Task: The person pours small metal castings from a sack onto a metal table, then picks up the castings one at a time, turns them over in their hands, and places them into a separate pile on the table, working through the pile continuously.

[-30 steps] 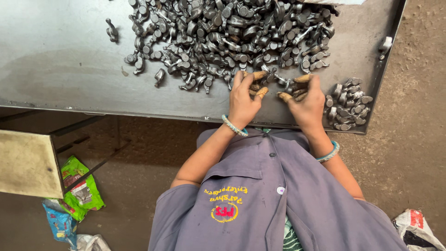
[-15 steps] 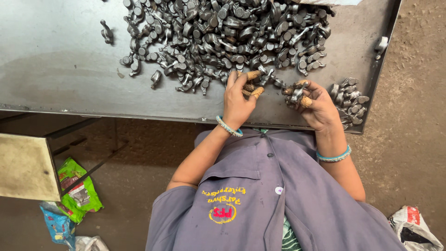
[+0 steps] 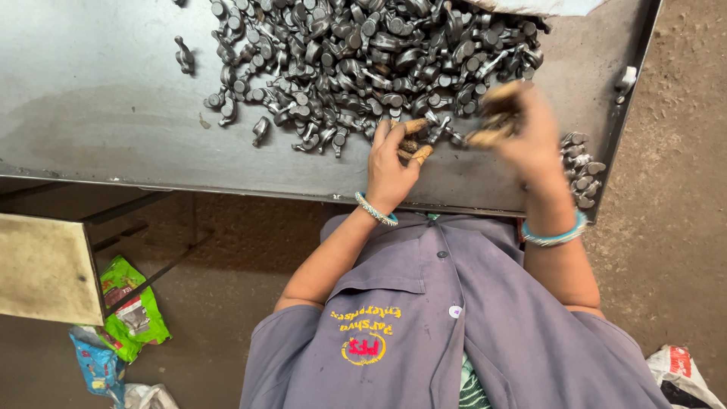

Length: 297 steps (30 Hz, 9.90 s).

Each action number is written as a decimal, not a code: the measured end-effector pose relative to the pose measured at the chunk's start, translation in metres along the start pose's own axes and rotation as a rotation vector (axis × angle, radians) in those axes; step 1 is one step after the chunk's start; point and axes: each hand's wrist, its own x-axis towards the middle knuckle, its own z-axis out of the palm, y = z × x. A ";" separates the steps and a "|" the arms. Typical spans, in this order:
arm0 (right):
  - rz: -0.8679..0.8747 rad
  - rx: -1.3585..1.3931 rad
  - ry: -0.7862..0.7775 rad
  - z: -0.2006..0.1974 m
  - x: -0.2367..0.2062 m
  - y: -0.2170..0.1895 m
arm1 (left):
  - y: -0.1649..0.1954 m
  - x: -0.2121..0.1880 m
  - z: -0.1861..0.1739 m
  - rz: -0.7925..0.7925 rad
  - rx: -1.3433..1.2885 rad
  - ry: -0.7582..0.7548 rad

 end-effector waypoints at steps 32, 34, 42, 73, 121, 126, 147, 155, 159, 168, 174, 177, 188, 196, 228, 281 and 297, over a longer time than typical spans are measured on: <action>0.350 0.403 -0.327 -0.005 -0.016 0.020 | -0.011 -0.003 -0.001 0.062 0.024 0.062; 0.205 0.794 -0.111 0.005 -0.001 0.008 | -0.013 -0.004 -0.001 0.031 0.007 0.058; -0.370 -0.667 0.007 0.071 -0.010 -0.001 | -0.031 -0.004 0.007 0.100 0.088 0.102; 0.291 0.955 -0.048 0.026 -0.052 0.077 | -0.031 -0.009 0.027 -0.395 -0.943 -0.318; 0.305 1.129 -0.019 0.032 -0.049 0.079 | -0.027 -0.010 0.021 -0.139 -0.648 -0.168; 0.326 0.924 -0.090 0.033 -0.047 0.087 | -0.032 -0.012 0.022 -0.214 -0.683 -0.200; -0.324 -0.732 0.114 0.083 0.001 -0.006 | -0.008 0.009 -0.017 0.130 0.197 0.140; -0.269 -0.656 0.056 0.069 -0.013 0.001 | -0.010 0.010 -0.012 0.030 0.220 0.062; -0.188 -0.671 -0.014 0.058 -0.026 -0.010 | -0.006 0.008 -0.013 -0.077 0.154 -0.009; -0.175 -0.590 -0.033 0.060 -0.032 0.025 | -0.011 0.006 -0.009 0.053 0.184 0.051; 0.152 0.784 0.040 0.035 -0.040 0.059 | -0.007 -0.002 -0.009 0.021 0.172 0.002; 0.213 1.015 0.069 0.026 -0.045 0.065 | -0.001 -0.005 -0.002 0.008 0.081 -0.029; 0.311 1.060 0.000 0.028 -0.053 0.074 | -0.012 -0.007 0.012 -0.118 -0.574 -0.219; 0.349 0.927 -0.048 0.030 -0.059 0.081 | -0.029 -0.011 0.019 -0.381 -0.734 -0.298; 0.069 0.216 0.033 0.039 -0.036 0.057 | -0.005 -0.007 -0.005 -0.026 -0.116 -0.086; 0.518 1.089 -0.215 0.015 -0.045 0.081 | 0.000 -0.004 -0.043 0.066 0.078 0.115; 0.137 -0.217 -0.368 0.108 0.029 -0.021 | -0.045 -0.005 -0.166 -0.272 0.606 0.247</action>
